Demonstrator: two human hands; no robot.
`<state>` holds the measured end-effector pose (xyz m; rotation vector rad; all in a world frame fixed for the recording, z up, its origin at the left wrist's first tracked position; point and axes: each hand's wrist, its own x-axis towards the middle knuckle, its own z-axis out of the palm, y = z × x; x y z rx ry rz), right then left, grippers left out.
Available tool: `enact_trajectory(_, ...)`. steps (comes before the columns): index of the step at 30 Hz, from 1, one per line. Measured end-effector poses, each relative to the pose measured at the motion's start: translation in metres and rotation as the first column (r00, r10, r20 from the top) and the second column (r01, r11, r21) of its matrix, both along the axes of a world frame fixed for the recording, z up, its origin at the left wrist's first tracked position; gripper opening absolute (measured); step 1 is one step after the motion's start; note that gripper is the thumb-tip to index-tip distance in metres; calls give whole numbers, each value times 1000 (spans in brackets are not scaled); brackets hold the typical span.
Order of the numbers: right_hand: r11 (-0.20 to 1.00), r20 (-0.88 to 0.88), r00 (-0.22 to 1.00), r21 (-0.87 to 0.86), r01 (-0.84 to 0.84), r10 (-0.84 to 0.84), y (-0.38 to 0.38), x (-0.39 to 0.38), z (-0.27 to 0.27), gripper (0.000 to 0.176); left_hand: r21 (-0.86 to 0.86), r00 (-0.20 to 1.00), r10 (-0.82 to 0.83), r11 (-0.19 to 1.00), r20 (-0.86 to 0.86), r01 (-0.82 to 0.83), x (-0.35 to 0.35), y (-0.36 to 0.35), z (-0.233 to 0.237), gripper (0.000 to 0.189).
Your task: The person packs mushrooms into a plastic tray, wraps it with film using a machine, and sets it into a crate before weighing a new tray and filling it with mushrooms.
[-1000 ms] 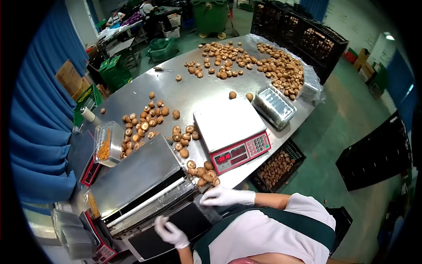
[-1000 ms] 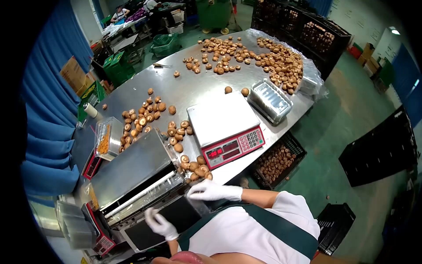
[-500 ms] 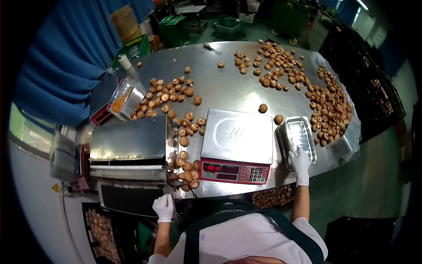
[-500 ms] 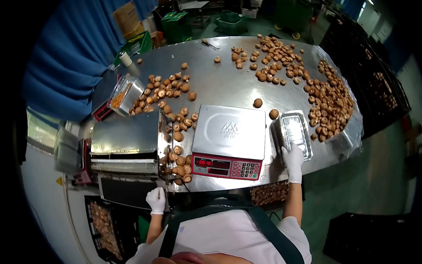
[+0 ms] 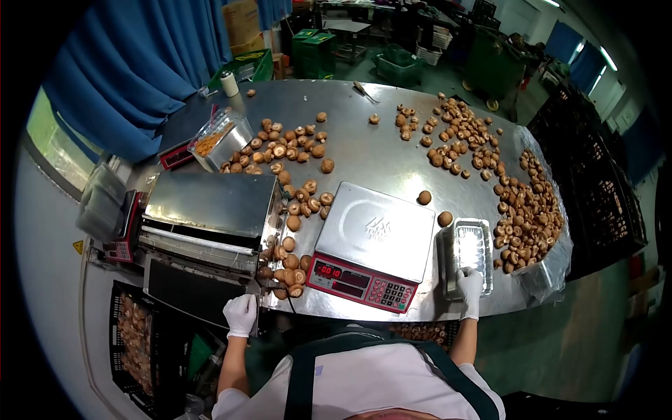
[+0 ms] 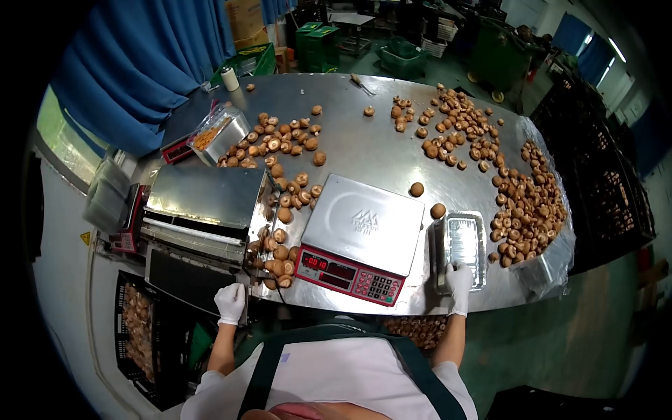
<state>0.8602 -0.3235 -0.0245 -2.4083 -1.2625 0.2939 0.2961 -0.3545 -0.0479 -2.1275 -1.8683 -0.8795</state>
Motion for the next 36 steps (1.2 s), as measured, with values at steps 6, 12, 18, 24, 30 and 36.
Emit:
enact_trajectory(6,991,202,977,126,41,-66,1,-14,-1,14,-31,1000,21,999,-13,-22,1,0,1,13)
enact_trajectory(12,802,318,942,532,-271,107,22,-55,47,7,-52,999,40,998,23,-39,4,1,2,14)
enact_trajectory(18,662,204,719,284,-693,665,50,-117,39,9,-56,998,67,996,1,-67,4,0,0,13)
enact_trajectory(24,692,-63,690,39,-721,721,63,-129,45,30,-58,996,82,995,-35,-84,6,0,3,15)
enact_trajectory(30,681,-111,680,-33,-731,725,72,-125,47,32,-148,973,127,984,192,-100,4,-9,6,11)
enact_trajectory(36,706,-209,681,71,-705,702,79,-121,59,26,-86,909,60,996,413,-27,9,71,107,7)
